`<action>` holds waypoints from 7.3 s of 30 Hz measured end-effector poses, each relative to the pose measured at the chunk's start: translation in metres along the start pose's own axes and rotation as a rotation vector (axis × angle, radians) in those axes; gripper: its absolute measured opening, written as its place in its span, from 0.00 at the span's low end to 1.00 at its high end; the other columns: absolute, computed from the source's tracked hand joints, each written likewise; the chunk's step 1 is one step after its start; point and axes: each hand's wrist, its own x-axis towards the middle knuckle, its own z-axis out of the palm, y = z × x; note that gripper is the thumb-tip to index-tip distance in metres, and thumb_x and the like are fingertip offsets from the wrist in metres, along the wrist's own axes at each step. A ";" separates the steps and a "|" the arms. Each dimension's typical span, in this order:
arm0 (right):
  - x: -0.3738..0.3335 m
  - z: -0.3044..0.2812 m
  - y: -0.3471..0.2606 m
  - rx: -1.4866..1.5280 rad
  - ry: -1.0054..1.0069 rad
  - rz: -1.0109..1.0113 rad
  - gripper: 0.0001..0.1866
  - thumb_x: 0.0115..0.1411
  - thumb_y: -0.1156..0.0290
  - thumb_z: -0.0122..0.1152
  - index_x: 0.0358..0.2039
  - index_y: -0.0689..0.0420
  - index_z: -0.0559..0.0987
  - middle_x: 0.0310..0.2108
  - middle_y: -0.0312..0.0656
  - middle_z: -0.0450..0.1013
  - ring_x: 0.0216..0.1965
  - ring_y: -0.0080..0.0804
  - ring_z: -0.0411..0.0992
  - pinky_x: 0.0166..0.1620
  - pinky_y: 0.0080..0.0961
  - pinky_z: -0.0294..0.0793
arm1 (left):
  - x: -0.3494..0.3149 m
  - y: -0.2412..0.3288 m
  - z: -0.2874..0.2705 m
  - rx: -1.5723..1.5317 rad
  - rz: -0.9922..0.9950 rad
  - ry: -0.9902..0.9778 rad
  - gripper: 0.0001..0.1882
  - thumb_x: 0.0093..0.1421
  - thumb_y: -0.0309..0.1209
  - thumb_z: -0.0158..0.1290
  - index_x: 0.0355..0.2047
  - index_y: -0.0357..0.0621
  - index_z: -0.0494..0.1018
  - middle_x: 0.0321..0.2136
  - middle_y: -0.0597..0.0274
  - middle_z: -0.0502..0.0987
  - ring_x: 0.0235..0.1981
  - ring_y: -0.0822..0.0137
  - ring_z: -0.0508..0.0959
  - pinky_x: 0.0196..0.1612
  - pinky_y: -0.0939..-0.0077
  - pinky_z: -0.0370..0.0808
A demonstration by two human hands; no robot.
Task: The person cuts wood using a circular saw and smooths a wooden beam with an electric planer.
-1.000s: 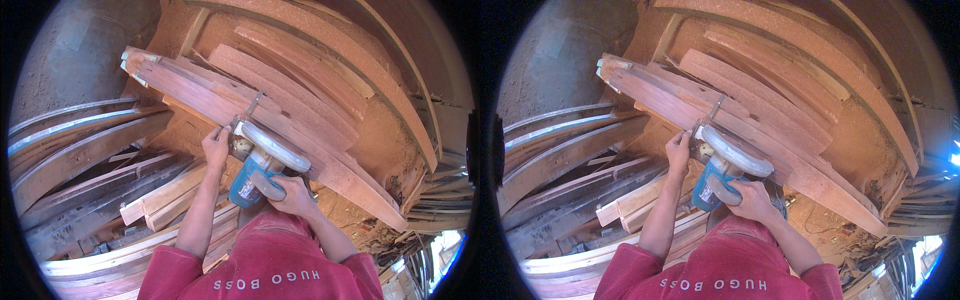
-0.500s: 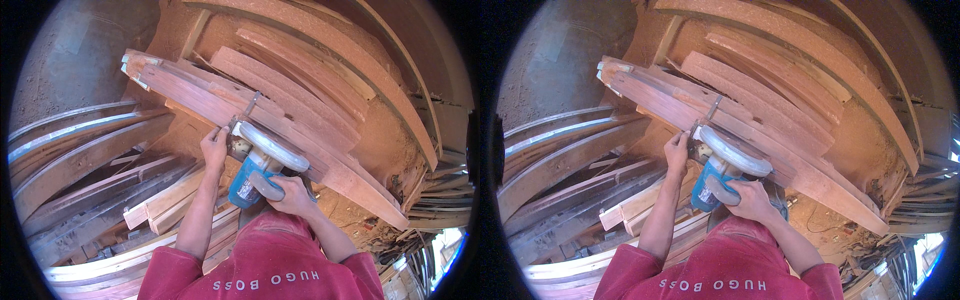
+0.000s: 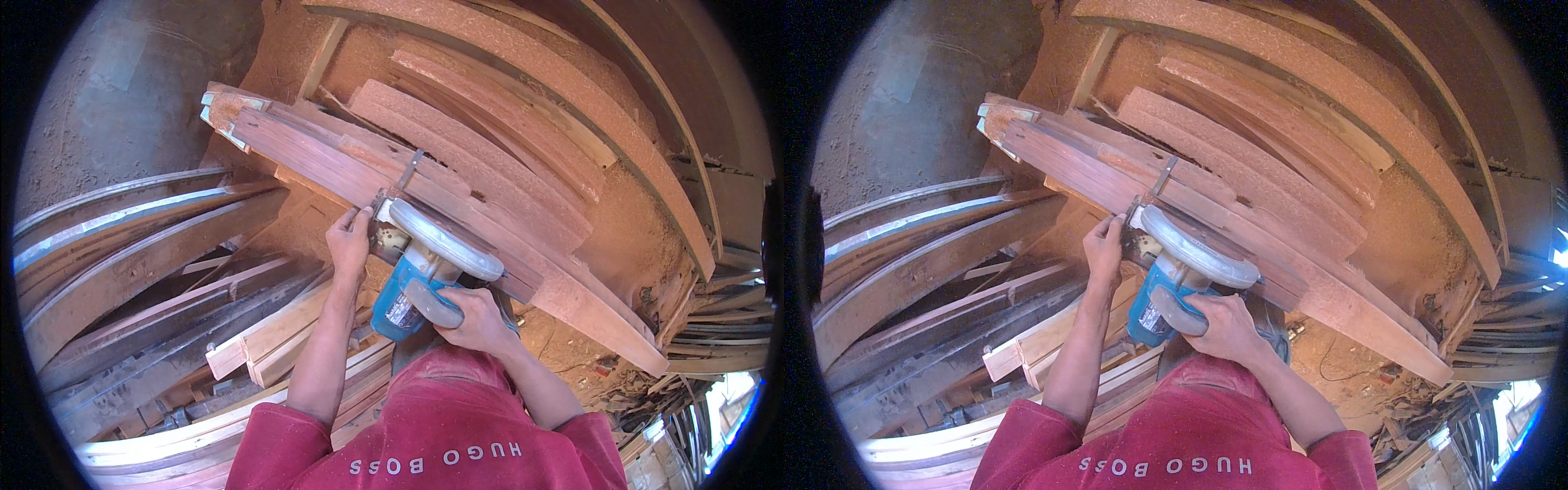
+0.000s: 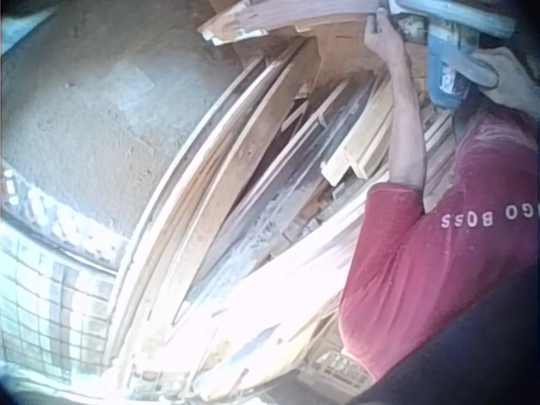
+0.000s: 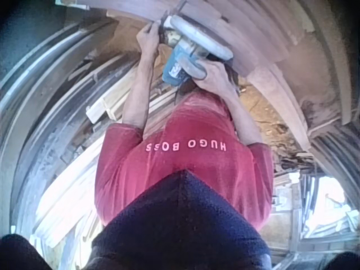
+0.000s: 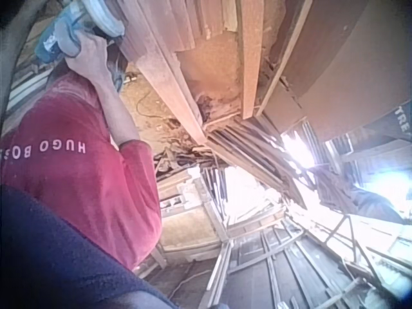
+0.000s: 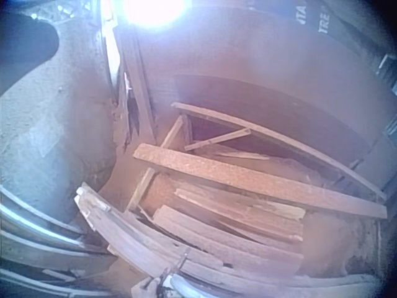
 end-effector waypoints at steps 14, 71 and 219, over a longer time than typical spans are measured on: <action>0.013 0.007 -0.006 0.019 0.026 -0.006 0.17 0.47 0.68 0.68 0.39 0.58 0.80 0.33 0.49 0.79 0.35 0.49 0.78 0.39 0.38 0.78 | 0.014 0.004 -0.011 0.039 0.004 -0.004 0.20 0.62 0.32 0.58 0.44 0.21 0.76 0.33 0.57 0.81 0.30 0.75 0.77 0.33 0.81 0.72; 0.070 0.030 -0.036 -0.013 0.026 -0.016 0.20 0.44 0.71 0.72 0.39 0.61 0.80 0.31 0.51 0.78 0.33 0.49 0.78 0.36 0.35 0.77 | 0.068 0.028 -0.048 -0.011 0.042 0.040 0.29 0.61 0.33 0.59 0.56 0.20 0.67 0.30 0.60 0.79 0.26 0.78 0.73 0.27 0.83 0.69; 0.251 0.128 -0.134 -0.035 -0.024 0.039 0.25 0.43 0.67 0.71 0.43 0.61 0.80 0.39 0.52 0.79 0.40 0.48 0.79 0.45 0.38 0.78 | 0.221 0.130 -0.189 0.081 0.078 0.017 0.25 0.61 0.33 0.59 0.52 0.23 0.72 0.18 0.75 0.70 0.18 0.83 0.63 0.21 0.84 0.61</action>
